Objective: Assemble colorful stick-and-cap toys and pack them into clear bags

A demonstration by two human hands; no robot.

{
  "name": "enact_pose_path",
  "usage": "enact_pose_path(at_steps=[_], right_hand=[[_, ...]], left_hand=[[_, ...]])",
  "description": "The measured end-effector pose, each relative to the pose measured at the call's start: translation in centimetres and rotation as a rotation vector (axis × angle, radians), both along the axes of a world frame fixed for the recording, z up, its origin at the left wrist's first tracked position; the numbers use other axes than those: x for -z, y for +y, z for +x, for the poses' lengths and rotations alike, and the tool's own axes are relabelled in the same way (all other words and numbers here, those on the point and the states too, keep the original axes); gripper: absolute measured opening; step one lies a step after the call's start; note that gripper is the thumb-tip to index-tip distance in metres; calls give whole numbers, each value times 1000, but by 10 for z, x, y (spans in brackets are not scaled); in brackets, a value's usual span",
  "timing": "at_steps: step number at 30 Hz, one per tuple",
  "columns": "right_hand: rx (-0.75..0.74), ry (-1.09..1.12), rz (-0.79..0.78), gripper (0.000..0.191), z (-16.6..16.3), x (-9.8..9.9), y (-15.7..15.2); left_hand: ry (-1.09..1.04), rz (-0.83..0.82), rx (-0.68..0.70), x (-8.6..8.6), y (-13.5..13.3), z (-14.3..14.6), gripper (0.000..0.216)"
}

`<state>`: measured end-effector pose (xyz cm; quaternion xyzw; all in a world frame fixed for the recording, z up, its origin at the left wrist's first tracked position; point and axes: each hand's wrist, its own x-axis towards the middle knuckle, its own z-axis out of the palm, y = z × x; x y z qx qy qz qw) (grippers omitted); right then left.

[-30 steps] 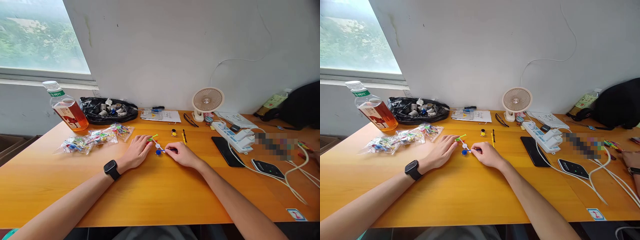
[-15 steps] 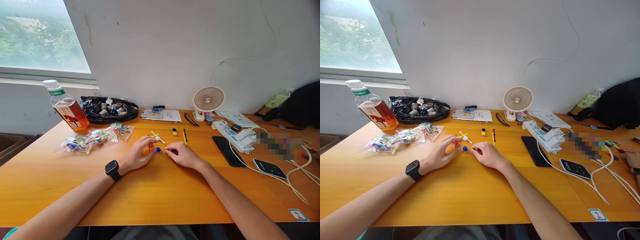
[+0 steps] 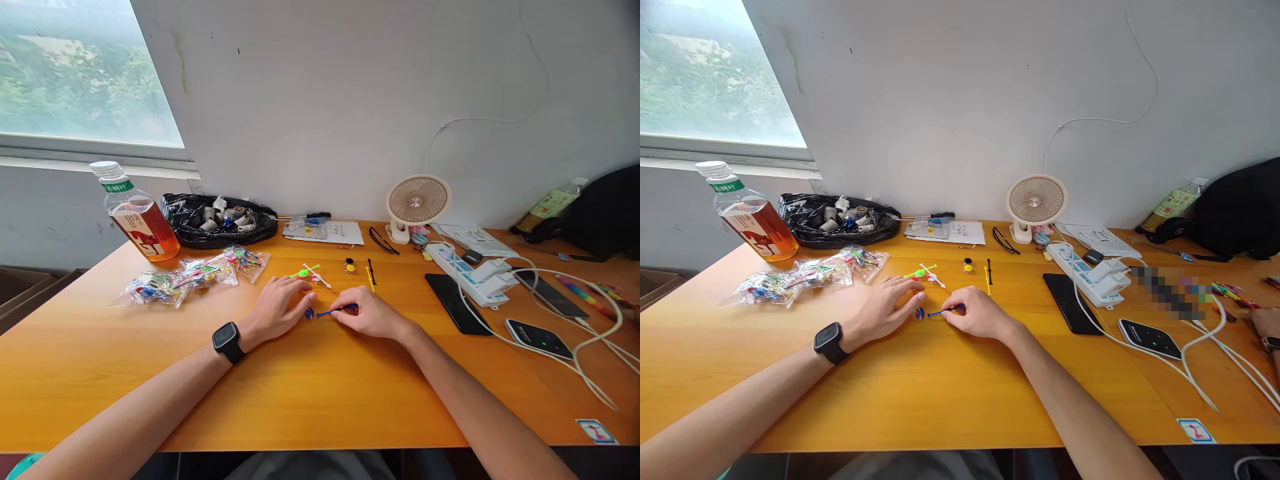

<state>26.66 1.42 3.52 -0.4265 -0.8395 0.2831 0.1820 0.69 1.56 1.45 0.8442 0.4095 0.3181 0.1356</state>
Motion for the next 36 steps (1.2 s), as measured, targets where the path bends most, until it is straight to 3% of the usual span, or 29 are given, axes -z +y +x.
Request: enact_pose_path(at_steps=[4, 8, 14, 18, 24, 29, 33, 36], right_hand=[[19, -11, 28, 20, 0, 4, 1], [25, -34, 61, 20, 1, 4, 1], [57, -53, 28, 23, 1, 5, 0], [72, -73, 99, 18, 1, 5, 0], [64, -108, 201, 18, 2, 6, 2], [90, -127, 240, 24, 4, 8, 5], [123, -86, 200, 20, 4, 7, 5], [162, 5, 149, 15, 4, 5, 4]], left_hand=[[-61, -15, 47, -5, -2, -1, 32], [-23, -68, 171, -7, -6, -1, 23], [51, -123, 198, -1, -8, -1, 55], [-48, -125, 207, 2, -5, 0, 44], [-161, -94, 289, 5, -5, 2, 4], [-159, -97, 329, 10, -6, 4, 5], [-93, -66, 306, 10, -5, 4, 8], [-88, -132, 270, 11, -4, 3, 14]])
